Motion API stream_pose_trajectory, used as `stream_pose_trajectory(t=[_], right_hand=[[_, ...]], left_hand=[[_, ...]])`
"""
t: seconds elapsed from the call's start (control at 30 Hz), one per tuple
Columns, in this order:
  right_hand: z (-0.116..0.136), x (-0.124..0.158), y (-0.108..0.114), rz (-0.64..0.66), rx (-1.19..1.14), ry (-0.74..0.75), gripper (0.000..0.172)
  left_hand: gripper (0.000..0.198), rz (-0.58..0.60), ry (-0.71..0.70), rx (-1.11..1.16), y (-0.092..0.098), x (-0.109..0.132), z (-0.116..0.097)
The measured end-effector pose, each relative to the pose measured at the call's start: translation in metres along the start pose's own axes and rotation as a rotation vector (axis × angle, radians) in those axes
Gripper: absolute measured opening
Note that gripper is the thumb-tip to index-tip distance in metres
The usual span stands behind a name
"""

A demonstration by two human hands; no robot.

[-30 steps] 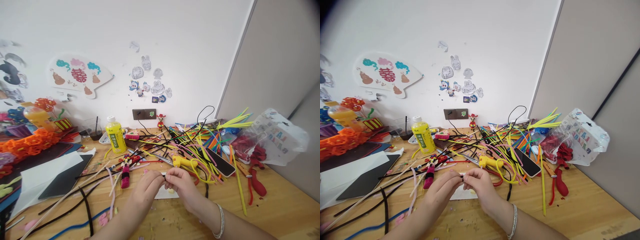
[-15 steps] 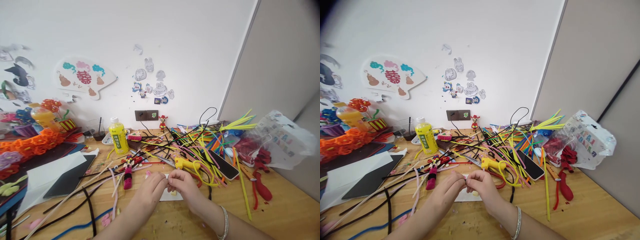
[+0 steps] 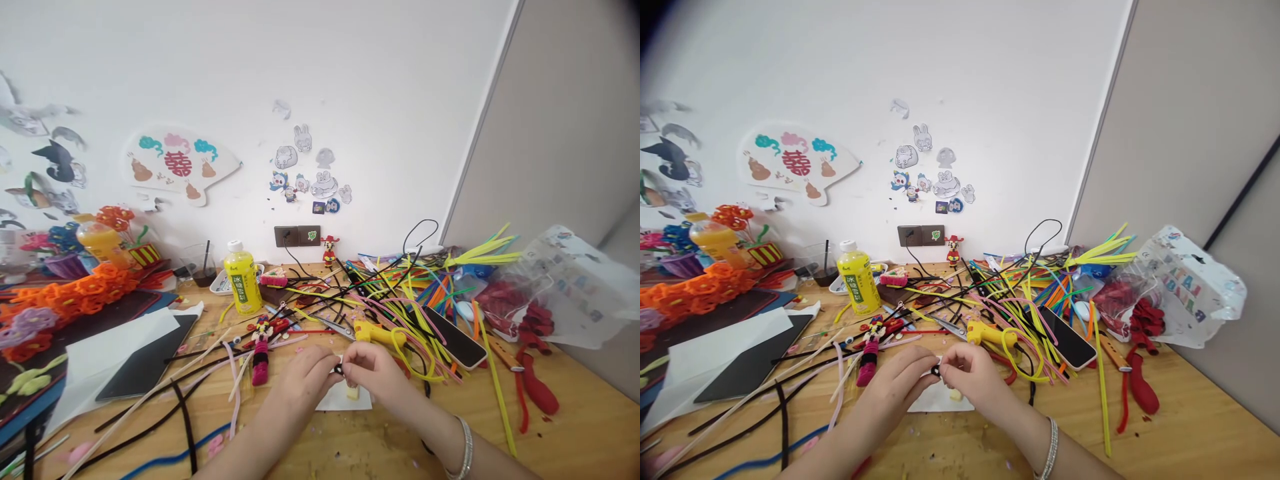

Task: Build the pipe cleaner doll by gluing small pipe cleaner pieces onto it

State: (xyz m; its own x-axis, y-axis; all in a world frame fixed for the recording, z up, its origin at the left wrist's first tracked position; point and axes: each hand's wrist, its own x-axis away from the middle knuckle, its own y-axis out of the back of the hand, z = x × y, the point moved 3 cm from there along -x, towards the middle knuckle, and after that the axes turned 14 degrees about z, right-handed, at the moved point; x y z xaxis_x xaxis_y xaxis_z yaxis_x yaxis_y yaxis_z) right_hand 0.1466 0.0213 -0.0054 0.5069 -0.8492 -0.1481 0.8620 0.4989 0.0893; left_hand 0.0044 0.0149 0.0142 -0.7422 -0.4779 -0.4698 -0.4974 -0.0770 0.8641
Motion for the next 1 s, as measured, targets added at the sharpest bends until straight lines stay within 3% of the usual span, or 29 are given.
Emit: stream_pose_trajectory(t=[0.2,0.53,0.83,1.0], right_hand=[[0.002,0.002,-0.003,-0.006,-0.037,0.000,0.023],[-0.002,0.003,-0.012,-0.155,-0.156,-0.007,0.023],[-0.006,0.002,-0.011,-0.166,-0.112,-0.038,0.012],[0.000,0.001,-0.003,-0.091,0.044,-0.026,0.008]], left_hand=[[0.008,-0.021,-0.018,0.063,0.002,0.001,-0.001],[0.007,-0.072,-0.032,0.072,0.003,0.003,-0.001],[0.010,-0.064,0.004,0.114,0.003,0.001,-0.004],[0.012,-0.020,0.000,0.138,0.003,0.001,-0.004]])
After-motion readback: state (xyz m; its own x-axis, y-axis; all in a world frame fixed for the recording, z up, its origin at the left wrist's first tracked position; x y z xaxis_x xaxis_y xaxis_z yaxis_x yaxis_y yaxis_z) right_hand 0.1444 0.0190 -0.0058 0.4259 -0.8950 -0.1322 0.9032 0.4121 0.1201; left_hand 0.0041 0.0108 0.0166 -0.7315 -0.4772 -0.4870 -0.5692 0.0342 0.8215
